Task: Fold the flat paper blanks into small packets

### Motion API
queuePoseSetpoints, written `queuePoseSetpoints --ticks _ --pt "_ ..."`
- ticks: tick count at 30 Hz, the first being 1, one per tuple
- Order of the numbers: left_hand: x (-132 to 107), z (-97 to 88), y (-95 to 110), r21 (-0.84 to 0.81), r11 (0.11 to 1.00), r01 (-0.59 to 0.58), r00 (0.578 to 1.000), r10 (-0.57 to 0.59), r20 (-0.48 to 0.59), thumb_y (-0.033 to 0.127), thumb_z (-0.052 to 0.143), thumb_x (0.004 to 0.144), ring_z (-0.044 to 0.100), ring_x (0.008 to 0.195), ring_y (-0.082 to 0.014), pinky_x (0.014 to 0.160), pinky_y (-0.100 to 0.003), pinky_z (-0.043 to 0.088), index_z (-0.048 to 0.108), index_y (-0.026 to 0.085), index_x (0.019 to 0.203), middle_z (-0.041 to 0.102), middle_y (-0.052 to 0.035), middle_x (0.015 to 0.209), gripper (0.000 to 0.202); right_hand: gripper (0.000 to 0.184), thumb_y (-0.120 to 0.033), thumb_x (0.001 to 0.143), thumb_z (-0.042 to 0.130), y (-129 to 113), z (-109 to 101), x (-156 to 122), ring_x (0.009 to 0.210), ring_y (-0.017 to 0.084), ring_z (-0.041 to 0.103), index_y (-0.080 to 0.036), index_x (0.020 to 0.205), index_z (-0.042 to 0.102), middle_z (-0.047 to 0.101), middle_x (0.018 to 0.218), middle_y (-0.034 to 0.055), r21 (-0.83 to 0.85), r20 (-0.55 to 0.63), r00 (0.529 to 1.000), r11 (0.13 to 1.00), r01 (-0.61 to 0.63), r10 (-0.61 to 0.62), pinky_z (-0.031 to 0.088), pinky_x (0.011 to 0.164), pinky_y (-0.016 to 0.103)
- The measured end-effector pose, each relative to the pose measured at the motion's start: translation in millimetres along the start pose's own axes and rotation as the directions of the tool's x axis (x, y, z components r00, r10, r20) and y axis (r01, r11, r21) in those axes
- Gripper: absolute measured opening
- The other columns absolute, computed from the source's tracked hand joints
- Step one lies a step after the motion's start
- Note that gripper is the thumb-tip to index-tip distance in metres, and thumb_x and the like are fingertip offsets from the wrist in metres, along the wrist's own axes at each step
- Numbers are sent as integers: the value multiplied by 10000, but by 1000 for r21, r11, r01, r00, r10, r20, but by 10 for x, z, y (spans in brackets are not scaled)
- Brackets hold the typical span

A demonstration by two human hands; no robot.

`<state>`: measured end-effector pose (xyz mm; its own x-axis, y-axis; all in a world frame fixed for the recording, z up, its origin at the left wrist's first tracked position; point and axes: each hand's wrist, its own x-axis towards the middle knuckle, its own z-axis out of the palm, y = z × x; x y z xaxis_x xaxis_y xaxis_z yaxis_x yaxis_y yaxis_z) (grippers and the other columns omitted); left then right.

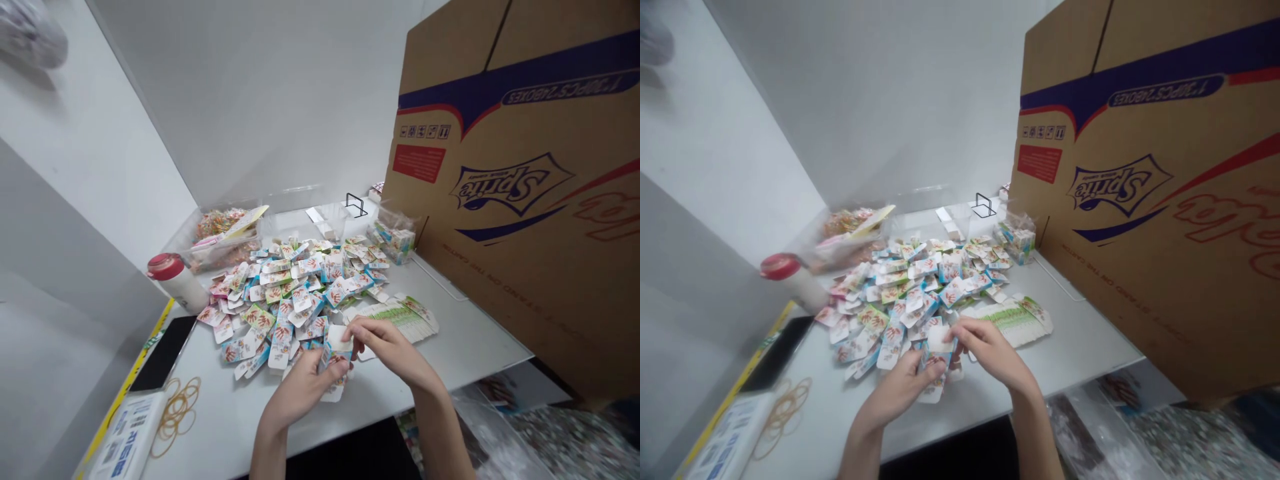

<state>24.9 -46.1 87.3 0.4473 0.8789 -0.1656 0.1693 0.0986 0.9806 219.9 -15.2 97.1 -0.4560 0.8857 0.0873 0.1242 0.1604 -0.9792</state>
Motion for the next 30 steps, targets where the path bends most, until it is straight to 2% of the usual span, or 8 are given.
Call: queuePoseSetpoints --ticks 2,5,8,10,13,20,24,30 --pt "-5 -3 -7 7 1000 -27 999 27 -42 453 591 872 571 806 -137 722 -239 446 615 114 1029 631 -57 910 375 325 -419 922 550 52 -1 17 697 106 529 -133 851 686 570 717 31 67 -25 999 997 -40 42 398 647 217" --pt "-13 3 -14 -167 984 -66 996 55 -69 399 662 835 574 721 -124 657 -239 453 462 161 1160 619 -32 870 449 245 -380 849 663 111 34 61 677 88 498 -156 948 676 546 744 11 232 -40 998 972 -33 43 399 611 199" --pt "-30 25 -7 -327 938 -110 993 88 -80 332 706 811 590 658 -131 605 -245 466 269 222 1223 623 -7 815 611 350 -347 811 708 102 87 99 664 76 493 -209 1119 614 526 791 -5 352 -22 999 936 -23 33 404 569 182" --pt "-44 37 7 -352 926 -138 990 114 -88 305 706 814 600 662 -132 613 -252 479 239 242 1212 626 -2 816 617 360 -342 802 715 66 119 110 675 74 510 -213 1118 597 548 885 8 372 22 999 927 -44 38 415 546 176" --pt "-57 34 21 -295 941 -166 986 152 -70 320 664 850 611 708 -129 649 -253 484 315 236 1168 639 -16 870 480 341 -343 787 726 33 145 111 634 58 490 -206 1062 577 549 954 14 391 63 996 917 -81 61 399 487 160" --pt "-14 3 -8 -58 974 -217 970 209 -127 383 617 868 597 750 -145 654 -234 440 500 208 1099 637 -16 835 313 223 -345 814 699 115 129 92 593 66 487 -150 899 631 547 801 16 398 22 999 917 -34 28 385 502 186" --pt "-16 4 18 4 973 -232 959 230 -166 390 601 878 596 761 -146 691 -243 442 512 211 1088 654 -16 860 289 255 -363 870 631 79 143 87 578 67 486 -121 801 677 556 776 32 381 -4 1000 924 25 -26 390 540 214" --pt "-37 5 31 -31 977 -209 964 201 -172 397 597 889 578 697 -116 646 -221 442 423 225 1114 645 15 819 333 228 -322 758 755 50 206 108 578 79 487 -135 843 654 580 686 13 349 -90 994 937 -33 68 345 509 196"
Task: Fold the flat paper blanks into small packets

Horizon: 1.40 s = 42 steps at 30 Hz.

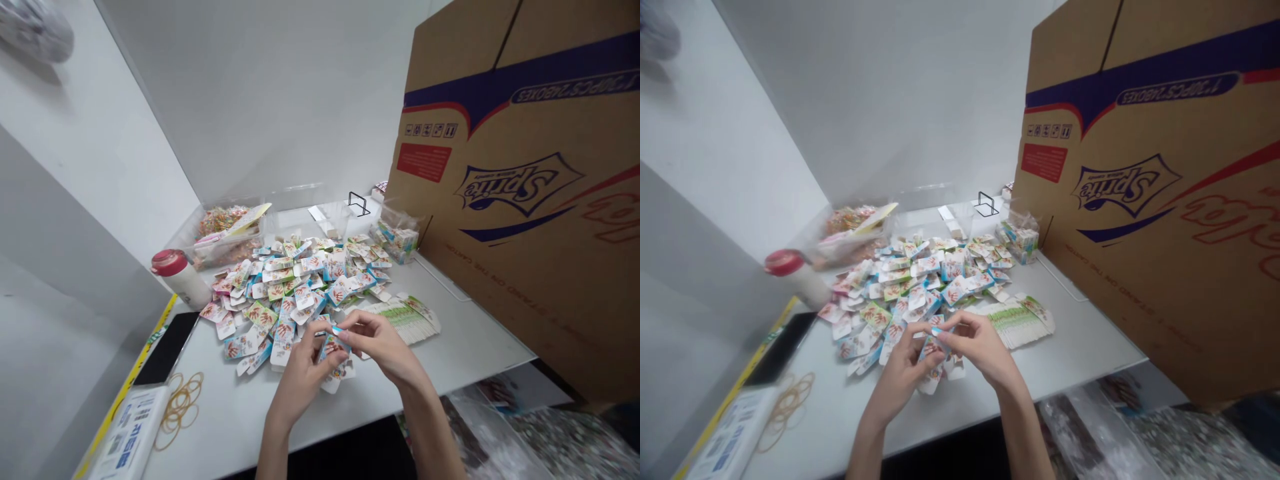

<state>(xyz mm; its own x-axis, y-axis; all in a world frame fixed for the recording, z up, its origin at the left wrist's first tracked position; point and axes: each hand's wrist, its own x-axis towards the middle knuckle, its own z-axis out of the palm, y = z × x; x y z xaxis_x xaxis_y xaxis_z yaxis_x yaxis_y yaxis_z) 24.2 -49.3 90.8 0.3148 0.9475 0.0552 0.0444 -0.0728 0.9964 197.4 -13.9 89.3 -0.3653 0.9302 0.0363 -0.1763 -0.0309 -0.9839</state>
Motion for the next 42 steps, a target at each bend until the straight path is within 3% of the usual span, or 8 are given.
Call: queuePoseSetpoints --ticks 11,17,20,22,25,29,34,42 --pt "-6 -52 -97 -63 998 15 999 -17 -28 391 591 890 594 725 -136 663 -241 437 360 224 1197 605 0 818 420 298 -417 842 648 -155 64 -41 641 97 485 -130 780 695 544 781 41 -216 32 998 975 54 -48 378 559 224" --pt "22 -101 -90 93 996 19 989 -5 -148 452 566 887 551 723 -140 648 -234 391 433 206 1127 567 3 792 369 346 -459 911 545 -134 52 -31 699 103 502 -183 967 747 533 855 49 -293 141 990 954 58 -17 400 607 231" --pt "41 -78 -82 116 992 57 981 -34 -189 499 515 906 507 673 -136 637 -237 377 393 218 1182 530 20 739 413 369 -458 888 578 -62 49 -1 733 116 520 -231 1156 690 574 933 52 -287 100 995 958 23 6 417 626 235" --pt "31 -66 -59 146 982 120 978 -92 -186 526 468 918 537 766 -155 699 -258 407 338 243 1271 571 -21 902 470 389 -456 885 575 3 22 23 715 122 522 -225 1185 668 609 942 55 -322 34 999 947 -15 27 426 625 242" --pt "-24 -81 -3 335 925 180 974 -120 -191 494 505 898 471 1144 -223 958 -332 373 299 283 1364 447 -91 1302 552 380 -428 907 522 130 -72 44 714 141 529 -204 1183 654 623 943 65 -451 -107 994 890 -66 20 446 668 273" --pt "-104 -110 29 629 740 238 971 -164 -174 298 639 782 272 1330 -289 1093 -404 215 404 280 1367 366 -112 1359 630 461 -423 892 523 304 -186 8 853 189 538 -269 1326 558 549 991 64 -636 -186 982 762 -117 -5 448 817 334" --pt "-81 -64 -101 788 522 326 926 -343 -156 98 600 633 268 1321 -374 1064 -469 216 458 219 1371 379 -171 1337 761 551 -418 858 577 362 -111 -42 913 202 529 -302 1387 478 490 1017 59 -659 -128 985 732 -173 118 437 877 341" --pt "91 -143 -397 824 515 235 972 -96 -217 37 394 754 398 1188 -296 972 -381 342 447 179 1348 436 -156 1222 613 500 -322 865 535 528 174 138 1000 221 545 -223 1344 427 466 1138 99 -687 -182 978 699 -198 98 441 884 340"
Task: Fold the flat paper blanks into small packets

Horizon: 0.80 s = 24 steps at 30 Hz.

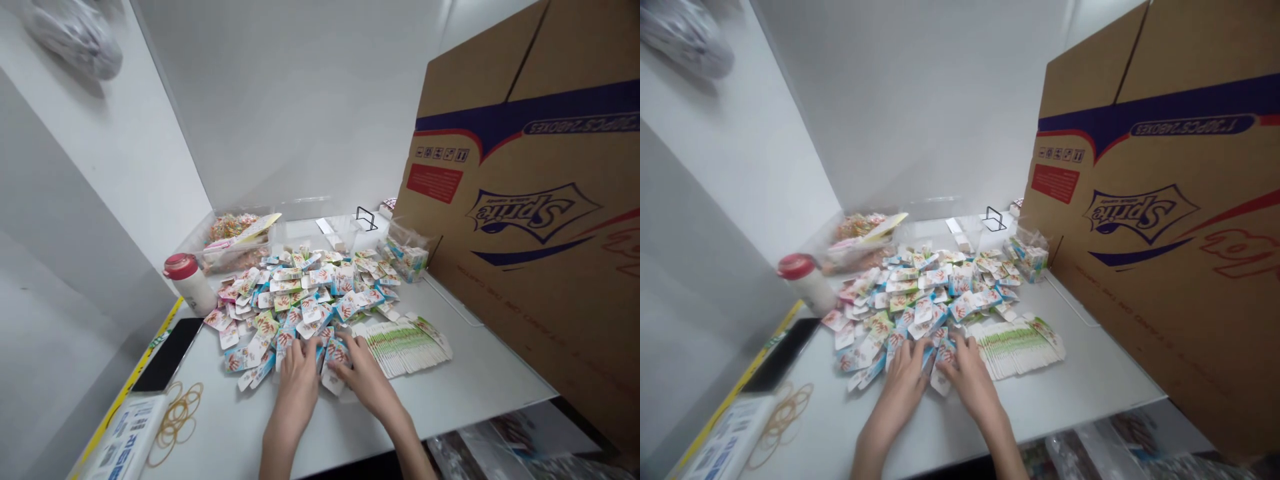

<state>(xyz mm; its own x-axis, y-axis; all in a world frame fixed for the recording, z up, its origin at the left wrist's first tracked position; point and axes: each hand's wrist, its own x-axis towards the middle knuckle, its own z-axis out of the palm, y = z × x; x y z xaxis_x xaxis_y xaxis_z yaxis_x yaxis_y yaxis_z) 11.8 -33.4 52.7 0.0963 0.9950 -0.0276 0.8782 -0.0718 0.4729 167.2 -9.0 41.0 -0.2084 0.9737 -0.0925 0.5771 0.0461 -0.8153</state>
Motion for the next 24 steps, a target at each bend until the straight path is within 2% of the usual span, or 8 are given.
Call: queuePoseSetpoints --ticks 4,8,14,16,17,20,22,24 --pt "32 -8 -52 2 1000 -8 999 9 -49 19 324 781 405 1169 -293 962 -385 351 450 161 1349 440 -160 1198 599 451 -323 878 526 -91 131 46 1107 267 531 -176 1285 398 434 1241 139 -54 -138 989 997 46 -53 445 881 353" --pt "-10 -58 -61 -88 996 -22 1000 20 -22 63 436 744 371 1215 -282 1016 -382 322 396 195 1386 423 -138 1222 657 474 -415 903 496 -129 124 2 1018 294 584 -209 1316 393 450 1203 135 -206 -175 983 979 13 -50 471 747 353" --pt "-80 -157 17 -132 991 -18 1000 16 -17 182 456 830 395 1167 -286 1007 -406 311 446 187 1337 427 -140 1189 507 441 -507 926 433 52 -267 -16 882 234 594 -232 1266 491 519 1124 110 -172 -268 957 983 66 -111 469 757 354" --pt "-110 -192 62 -147 989 -7 1000 6 -8 234 436 867 403 1157 -284 1006 -409 308 455 182 1321 436 -139 1172 458 428 -471 937 399 227 -478 14 883 235 591 -199 1245 521 552 1126 122 -174 -403 911 985 16 -86 468 791 369" --pt "-129 -209 84 -155 988 -7 1000 7 -1 254 437 872 401 1163 -285 1008 -407 307 461 182 1312 437 -139 1175 446 431 -439 939 380 339 -583 27 915 246 589 -178 1248 530 562 1147 130 -199 -491 868 980 -32 -71 465 816 380" --pt "-198 -250 149 -199 979 -41 996 56 73 281 474 856 404 1186 -282 1001 -382 315 526 198 1217 457 -128 1199 374 518 -344 903 346 727 -839 36 1119 318 527 -70 1306 524 557 1243 184 -297 -716 696 923 -243 -47 410 950 435" --pt "-240 -256 192 -255 965 -56 974 109 199 307 484 856 477 1105 -266 942 -353 356 592 206 1082 534 -102 1122 269 572 -323 878 337 972 -936 13 1194 349 486 -17 1325 521 531 1307 207 -330 -737 675 883 -334 -20 379 993 453" --pt "-265 -237 233 -287 957 -30 926 135 352 351 491 857 548 945 -247 838 -331 389 634 204 976 608 -76 961 237 557 -323 859 345 1157 -980 -21 1160 342 525 -23 1257 594 579 1268 186 -316 -701 712 884 -346 28 398 979 435"
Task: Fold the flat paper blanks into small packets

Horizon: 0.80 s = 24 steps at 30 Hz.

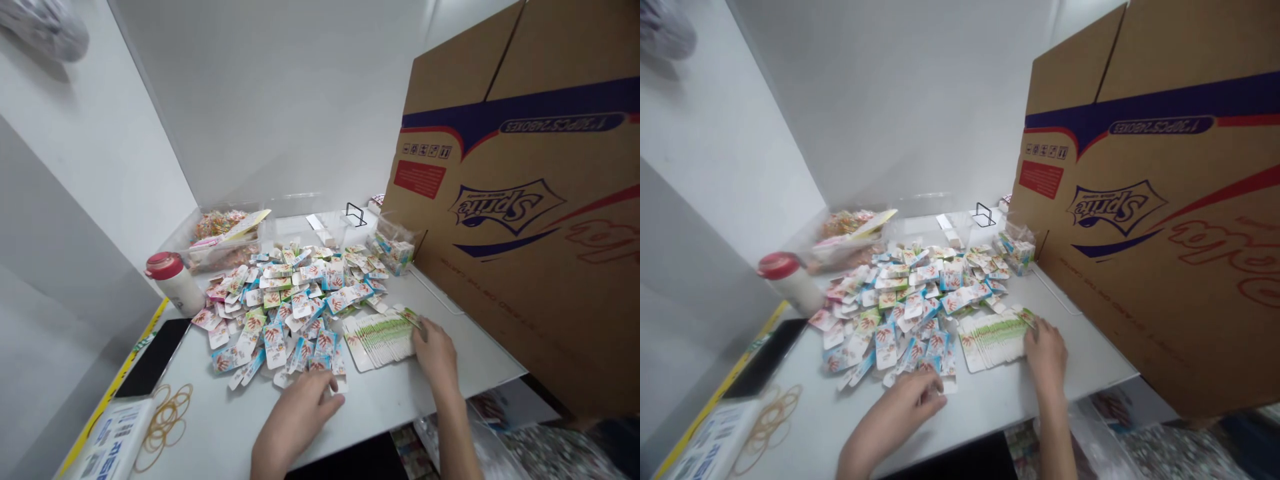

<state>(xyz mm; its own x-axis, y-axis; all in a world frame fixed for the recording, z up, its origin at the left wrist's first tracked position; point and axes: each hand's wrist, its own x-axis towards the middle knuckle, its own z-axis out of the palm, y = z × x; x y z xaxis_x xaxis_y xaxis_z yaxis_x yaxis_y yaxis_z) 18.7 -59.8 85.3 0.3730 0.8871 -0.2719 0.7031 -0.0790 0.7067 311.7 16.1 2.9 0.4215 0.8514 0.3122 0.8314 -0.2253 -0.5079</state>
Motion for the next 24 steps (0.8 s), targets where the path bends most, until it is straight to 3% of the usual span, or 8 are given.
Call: queuePoseSetpoints --ticks 3,8,12,16,18,20,22,24 --pt "26 66 24 34 997 69 994 -71 80 377 526 832 571 854 -256 764 -328 386 666 177 972 644 -89 882 282 490 -351 843 383 130 24 -13 1031 311 608 -91 1119 693 669 1134 126 78 43 999 997 -3 -1 445 908 394" --pt "62 79 -14 96 990 104 995 -104 0 337 470 872 570 944 -272 808 -346 380 659 142 1027 651 -118 979 312 449 -386 859 418 30 -64 -10 965 316 631 -102 998 738 701 1032 136 134 -107 992 988 80 -66 460 860 399" --pt "30 14 -77 33 999 33 999 -34 41 390 499 877 574 929 -237 800 -316 397 662 218 1110 653 -66 955 332 401 -405 898 484 -297 -281 -74 951 285 625 -94 952 731 705 986 133 219 -379 906 932 287 -190 464 872 395" --pt "7 -50 -55 -148 987 -57 996 65 53 478 535 876 580 962 -226 871 -330 417 605 238 1238 648 -62 993 440 202 -271 891 591 -829 -559 -299 967 207 624 -157 1011 708 697 1024 78 393 -376 857 776 493 -353 471 898 347" --pt "11 -55 -12 -371 919 -132 989 149 17 543 522 878 576 1038 -223 922 -339 427 443 226 1399 613 -95 1152 615 169 -188 885 600 -1107 -643 -449 991 189 606 -186 1024 696 693 1037 55 467 -305 815 669 578 -492 468 906 339" --pt "28 -27 29 -567 795 -216 976 193 -101 610 481 878 529 1170 -237 978 -349 421 276 205 1484 509 -146 1334 757 196 -134 878 601 -1343 -661 -593 996 179 586 -196 1045 682 688 1047 46 535 -232 742 554 638 -629 476 880 326" --pt "60 27 54 -674 689 -267 959 121 -257 638 441 883 436 1295 -254 1049 -356 377 284 184 1471 414 -169 1431 759 225 -119 870 608 -1512 -629 -707 985 178 570 -199 1071 670 681 1055 47 578 -196 667 465 670 -719 478 865 324" --pt "107 83 59 -752 601 -270 930 -39 -365 625 436 895 379 1351 -258 1101 -362 326 377 175 1413 413 -165 1441 688 223 -123 870 608 -1607 -582 -777 971 179 562 -201 1071 666 671 1074 51 608 -170 627 420 674 -760 474 863 332"
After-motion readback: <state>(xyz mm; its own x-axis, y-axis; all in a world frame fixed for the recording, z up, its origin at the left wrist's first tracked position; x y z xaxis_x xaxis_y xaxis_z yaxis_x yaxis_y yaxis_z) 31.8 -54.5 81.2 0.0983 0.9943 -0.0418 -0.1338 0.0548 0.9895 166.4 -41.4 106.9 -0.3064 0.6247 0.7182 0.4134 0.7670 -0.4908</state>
